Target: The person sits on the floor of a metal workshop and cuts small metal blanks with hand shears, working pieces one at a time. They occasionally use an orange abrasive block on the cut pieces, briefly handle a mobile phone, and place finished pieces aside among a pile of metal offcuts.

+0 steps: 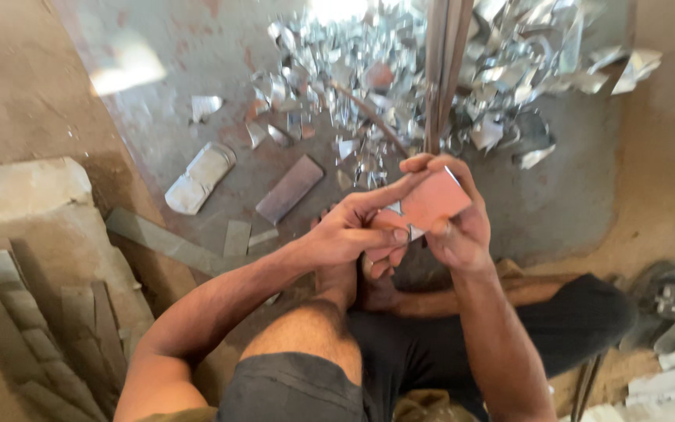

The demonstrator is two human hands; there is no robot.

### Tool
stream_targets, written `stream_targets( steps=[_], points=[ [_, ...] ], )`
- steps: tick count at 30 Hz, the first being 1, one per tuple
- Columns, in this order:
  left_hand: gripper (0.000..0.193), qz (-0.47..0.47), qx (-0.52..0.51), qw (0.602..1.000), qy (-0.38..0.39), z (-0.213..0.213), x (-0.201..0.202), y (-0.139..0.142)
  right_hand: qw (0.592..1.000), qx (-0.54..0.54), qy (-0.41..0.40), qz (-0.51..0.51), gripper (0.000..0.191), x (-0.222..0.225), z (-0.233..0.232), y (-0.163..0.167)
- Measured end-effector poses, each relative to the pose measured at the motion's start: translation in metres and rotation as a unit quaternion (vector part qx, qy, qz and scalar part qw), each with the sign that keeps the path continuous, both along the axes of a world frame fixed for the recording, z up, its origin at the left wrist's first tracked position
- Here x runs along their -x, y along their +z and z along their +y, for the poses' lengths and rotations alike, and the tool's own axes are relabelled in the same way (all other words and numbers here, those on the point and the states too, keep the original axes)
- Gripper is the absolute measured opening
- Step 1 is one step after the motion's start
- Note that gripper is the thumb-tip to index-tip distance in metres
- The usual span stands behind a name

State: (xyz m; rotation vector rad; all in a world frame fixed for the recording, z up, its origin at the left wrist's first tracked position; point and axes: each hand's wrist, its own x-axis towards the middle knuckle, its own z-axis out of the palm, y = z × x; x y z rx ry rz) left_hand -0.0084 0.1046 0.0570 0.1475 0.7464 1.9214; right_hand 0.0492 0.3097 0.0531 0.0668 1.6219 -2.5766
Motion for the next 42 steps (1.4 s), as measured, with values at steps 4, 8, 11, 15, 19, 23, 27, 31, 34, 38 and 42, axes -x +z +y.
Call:
stream_targets(
  steps=[4, 8, 11, 15, 19, 23, 27, 31, 34, 38, 42],
  points=[
    [0.066, 0.226, 0.118, 0.967, 0.021, -0.010, 0.057, 0.013, 0.963, -0.240, -0.118, 0.037, 0.089, -0.025, 0.000, -0.020],
    [0.030, 0.298, 0.172, 0.930, 0.129, -0.023, 0.180, 0.002, 0.850, -0.508, -0.033, -0.131, 0.094, -0.072, -0.014, -0.030],
    [0.028, 0.306, 0.232, 0.921, 0.059, -0.010, 0.236, -0.020, 0.901, -0.356, -0.050, -0.242, 0.084, -0.112, -0.019, -0.019],
    [0.027, 0.268, 0.225, 0.936, 0.037, 0.024, 0.224, -0.047, 0.906, -0.391, 0.051, -0.151, 0.045, -0.130, -0.012, -0.012],
    [0.057, 0.274, 0.115, 0.954, 0.034, 0.041, 0.198, -0.056, 0.923, -0.331, 0.027, -0.194, 0.035, -0.127, -0.014, -0.022],
    [0.063, 0.304, 0.086, 0.948, 0.024, 0.045, 0.188, -0.056, 0.928, -0.322, 0.018, -0.186, 0.036, -0.127, -0.016, -0.028],
    [0.061, 0.281, 0.069, 0.957, 0.014, 0.048, 0.188, -0.057, 0.927, -0.328, 0.014, -0.181, 0.035, -0.131, -0.015, -0.028],
    [0.036, 0.264, 0.078, 0.961, 0.007, 0.051, 0.190, -0.058, 0.929, -0.315, 0.013, -0.193, 0.037, -0.131, -0.016, -0.028],
    [0.016, 0.278, 0.094, 0.956, 0.004, 0.053, 0.190, -0.057, 0.929, -0.317, 0.007, -0.191, 0.036, -0.131, -0.018, -0.028],
    [0.018, 0.286, 0.115, 0.951, 0.011, 0.054, 0.189, -0.056, 0.930, -0.319, 0.001, -0.182, 0.037, -0.132, -0.019, -0.027],
    [0.018, 0.277, 0.116, 0.954, 0.013, 0.055, 0.190, -0.057, 0.924, -0.338, -0.020, -0.176, 0.043, -0.131, -0.020, -0.031]
  ],
)
